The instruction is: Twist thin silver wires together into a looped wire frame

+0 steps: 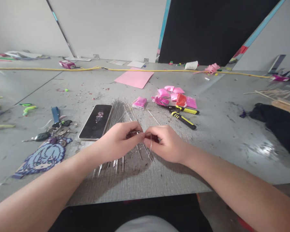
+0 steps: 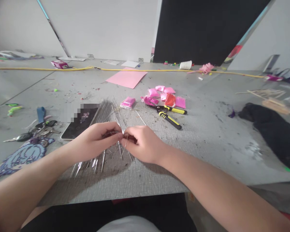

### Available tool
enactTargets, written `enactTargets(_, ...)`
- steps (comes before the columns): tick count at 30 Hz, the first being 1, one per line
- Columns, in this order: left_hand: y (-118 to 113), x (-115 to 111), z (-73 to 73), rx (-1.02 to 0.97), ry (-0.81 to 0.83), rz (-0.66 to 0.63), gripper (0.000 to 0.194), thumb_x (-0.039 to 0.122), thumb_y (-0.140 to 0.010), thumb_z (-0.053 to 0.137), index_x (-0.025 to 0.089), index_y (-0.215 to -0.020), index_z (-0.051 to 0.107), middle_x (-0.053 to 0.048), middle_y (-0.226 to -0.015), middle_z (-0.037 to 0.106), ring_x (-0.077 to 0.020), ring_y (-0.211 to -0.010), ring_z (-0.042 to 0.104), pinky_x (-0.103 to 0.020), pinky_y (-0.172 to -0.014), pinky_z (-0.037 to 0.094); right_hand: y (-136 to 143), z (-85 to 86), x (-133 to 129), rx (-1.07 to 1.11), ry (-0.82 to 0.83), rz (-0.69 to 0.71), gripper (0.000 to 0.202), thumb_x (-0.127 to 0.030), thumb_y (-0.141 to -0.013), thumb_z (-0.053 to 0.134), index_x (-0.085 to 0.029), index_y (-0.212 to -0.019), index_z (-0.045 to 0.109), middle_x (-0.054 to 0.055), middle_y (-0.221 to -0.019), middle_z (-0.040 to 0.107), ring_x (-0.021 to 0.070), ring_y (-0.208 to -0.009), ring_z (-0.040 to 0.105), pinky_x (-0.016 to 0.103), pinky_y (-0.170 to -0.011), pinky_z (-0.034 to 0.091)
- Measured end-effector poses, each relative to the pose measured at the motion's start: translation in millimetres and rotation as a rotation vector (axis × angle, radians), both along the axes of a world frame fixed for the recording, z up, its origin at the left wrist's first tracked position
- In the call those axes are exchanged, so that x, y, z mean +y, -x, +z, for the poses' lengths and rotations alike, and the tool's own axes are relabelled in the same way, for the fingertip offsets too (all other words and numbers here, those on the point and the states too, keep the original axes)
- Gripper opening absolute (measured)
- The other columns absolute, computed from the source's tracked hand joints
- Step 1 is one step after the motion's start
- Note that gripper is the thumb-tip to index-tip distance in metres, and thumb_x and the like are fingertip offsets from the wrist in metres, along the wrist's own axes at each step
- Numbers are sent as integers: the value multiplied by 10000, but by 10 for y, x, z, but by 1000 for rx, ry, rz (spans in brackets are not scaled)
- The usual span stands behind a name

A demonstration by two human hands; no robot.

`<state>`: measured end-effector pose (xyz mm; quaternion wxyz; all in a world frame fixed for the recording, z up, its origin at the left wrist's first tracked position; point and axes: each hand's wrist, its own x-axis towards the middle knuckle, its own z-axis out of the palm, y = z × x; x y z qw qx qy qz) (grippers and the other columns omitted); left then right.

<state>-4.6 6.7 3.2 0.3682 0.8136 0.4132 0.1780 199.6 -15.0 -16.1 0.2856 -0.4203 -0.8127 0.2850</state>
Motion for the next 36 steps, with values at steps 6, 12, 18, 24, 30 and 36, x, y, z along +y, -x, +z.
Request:
enactTargets(6, -2, -9, 26, 40, -41, -8, 200, 347, -953, 496, 207, -827, 561, 67, -634, 484, -91, -585, 417, -229, -526, 338, -10, -2, 0, -25, -17, 10, 172, -249, -915, 568, -153, -774, 589, -33, -661, 530, 96, -599, 489, 235, -555, 377)
enactTargets(12, 0, -13, 16, 63, -95, -23, 189, 335, -951, 497, 209, -829, 567, 66, -630, 503, -93, -579, 421, -234, -526, 339, -8, 1, -3, -55, -24, 10, 152, -244, -919, 560, -148, -813, 609, -24, -684, 552, 102, -617, 502, 242, -570, 382)
enactTargets(18, -8, -11, 12, 99, -141, -58, 172, 313, -953, 491, 206, -845, 572, 66, -624, 517, -92, -561, 423, -243, -529, 337, 4, 19, 4, -131, -33, 23, 137, -218, -910, 544, -149, -803, 595, -17, -688, 554, 107, -617, 500, 250, -568, 357)
enactTargets(24, -5, -13, 23, 119, -208, -113, 175, 280, -946, 505, 187, -817, 577, 50, -654, 533, -93, -582, 444, -256, -550, 332, -3, 18, -8, -177, -24, 50, 116, -210, -902, 541, -155, -807, 576, -10, -717, 570, 106, -619, 502, 252, -573, 345)
enactTargets(30, 1, -15, 24, 87, -185, -100, 176, 274, -948, 504, 187, -811, 572, 55, -644, 522, -87, -573, 429, -243, -543, 335, -10, 2, -5, -172, -25, 43, 131, -228, -913, 538, -159, -805, 564, -19, -692, 554, 104, -603, 487, 252, -555, 333)
enactTargets(36, -5, -5, 40, 74, -155, -89, 176, 270, -942, 508, 182, -803, 571, 54, -634, 512, -90, -573, 417, -239, -546, 333, -14, 16, -5, -157, -23, 51, 140, -234, -916, 540, -160, -800, 564, -18, -692, 555, 104, -607, 490, 251, -557, 334)
